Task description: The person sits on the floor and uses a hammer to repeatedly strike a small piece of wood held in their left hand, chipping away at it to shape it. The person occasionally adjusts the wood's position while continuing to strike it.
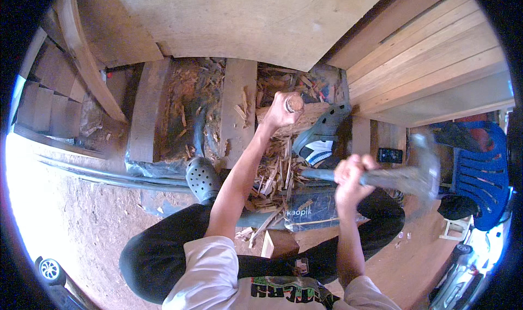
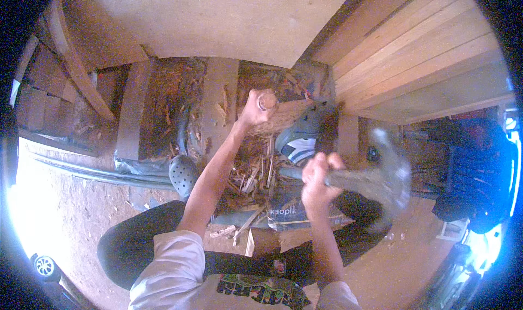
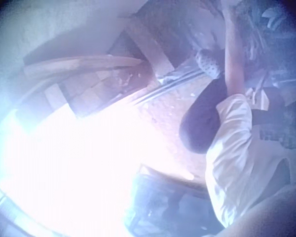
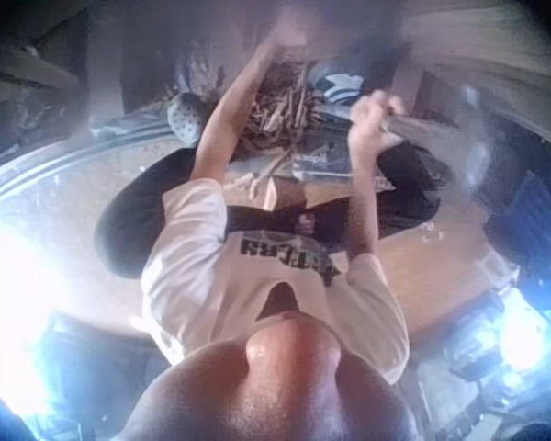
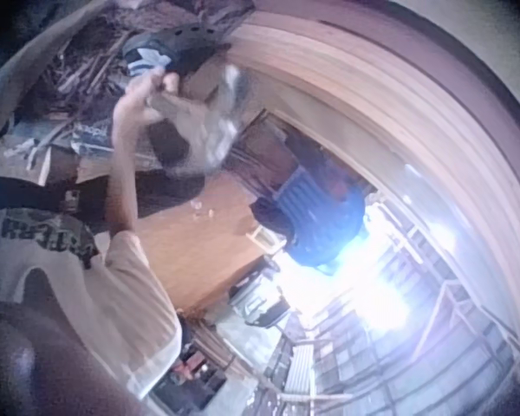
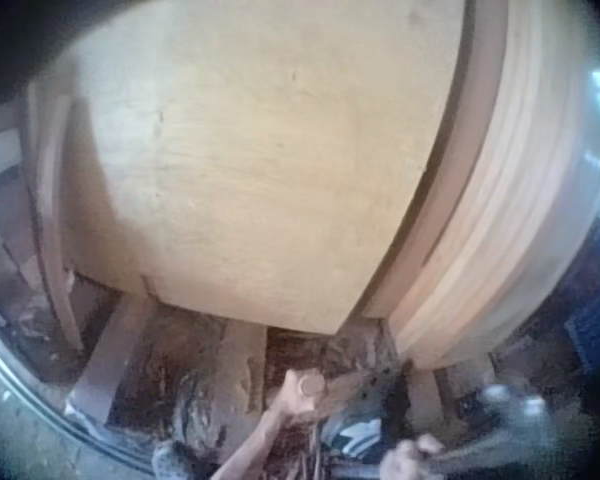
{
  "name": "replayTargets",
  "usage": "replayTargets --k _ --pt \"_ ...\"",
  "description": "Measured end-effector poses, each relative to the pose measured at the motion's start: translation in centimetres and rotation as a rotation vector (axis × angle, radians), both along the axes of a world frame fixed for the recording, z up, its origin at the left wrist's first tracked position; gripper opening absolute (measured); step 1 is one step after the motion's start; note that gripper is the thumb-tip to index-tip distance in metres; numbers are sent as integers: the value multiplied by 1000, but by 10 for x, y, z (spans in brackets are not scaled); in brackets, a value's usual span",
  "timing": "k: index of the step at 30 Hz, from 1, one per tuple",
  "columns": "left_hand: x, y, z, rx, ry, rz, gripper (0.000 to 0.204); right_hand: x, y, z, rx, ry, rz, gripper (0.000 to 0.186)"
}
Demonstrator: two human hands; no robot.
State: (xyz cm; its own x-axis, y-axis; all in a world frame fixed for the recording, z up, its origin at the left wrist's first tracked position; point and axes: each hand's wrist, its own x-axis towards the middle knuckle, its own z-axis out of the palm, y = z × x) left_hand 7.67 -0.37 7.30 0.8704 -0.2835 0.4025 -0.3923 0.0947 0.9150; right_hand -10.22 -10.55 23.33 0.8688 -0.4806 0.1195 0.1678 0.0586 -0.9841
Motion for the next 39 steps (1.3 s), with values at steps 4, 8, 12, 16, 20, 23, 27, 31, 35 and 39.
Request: replayTargets --k 4,8,12,16,20,23,27,31,35,39 --pt "1 0 -3 28 -30 -25 19 13 -12 -64 -563 375 58 10" --pt "0 0 -7 56 -8 8 17 5 -34 -78 -361 608 156 15" --pt "1 -1 -8 -31 -51 -8 16 -10 -23 -65 -236 606 144 21" --pt "1 1 -11 29 9 -31 17 -25 -8 -34 8 583 -37 18" --pt "1 -2 -14 34 -16 -29 15 -27 -14 -5 10 226 27 17" --pt "1 -8 -12 77 22 -32 17 -16 -16 -10 52 192 -11 15" --pt "-5 -11 -7 48 -29 -30 18 3 -15 -52 -481 433 87 9" --pt "-12 -10 -11 135 -73 -21 19 -14 -31 -80 -346 628 151 16" --pt "-5 -13 -22 57 -5 4 21 -59 -45 -100 -298 818 -12 21" --pt "15 14 -12 -398 365 877 15 -81 -43 -118 -223 762 -10 18"
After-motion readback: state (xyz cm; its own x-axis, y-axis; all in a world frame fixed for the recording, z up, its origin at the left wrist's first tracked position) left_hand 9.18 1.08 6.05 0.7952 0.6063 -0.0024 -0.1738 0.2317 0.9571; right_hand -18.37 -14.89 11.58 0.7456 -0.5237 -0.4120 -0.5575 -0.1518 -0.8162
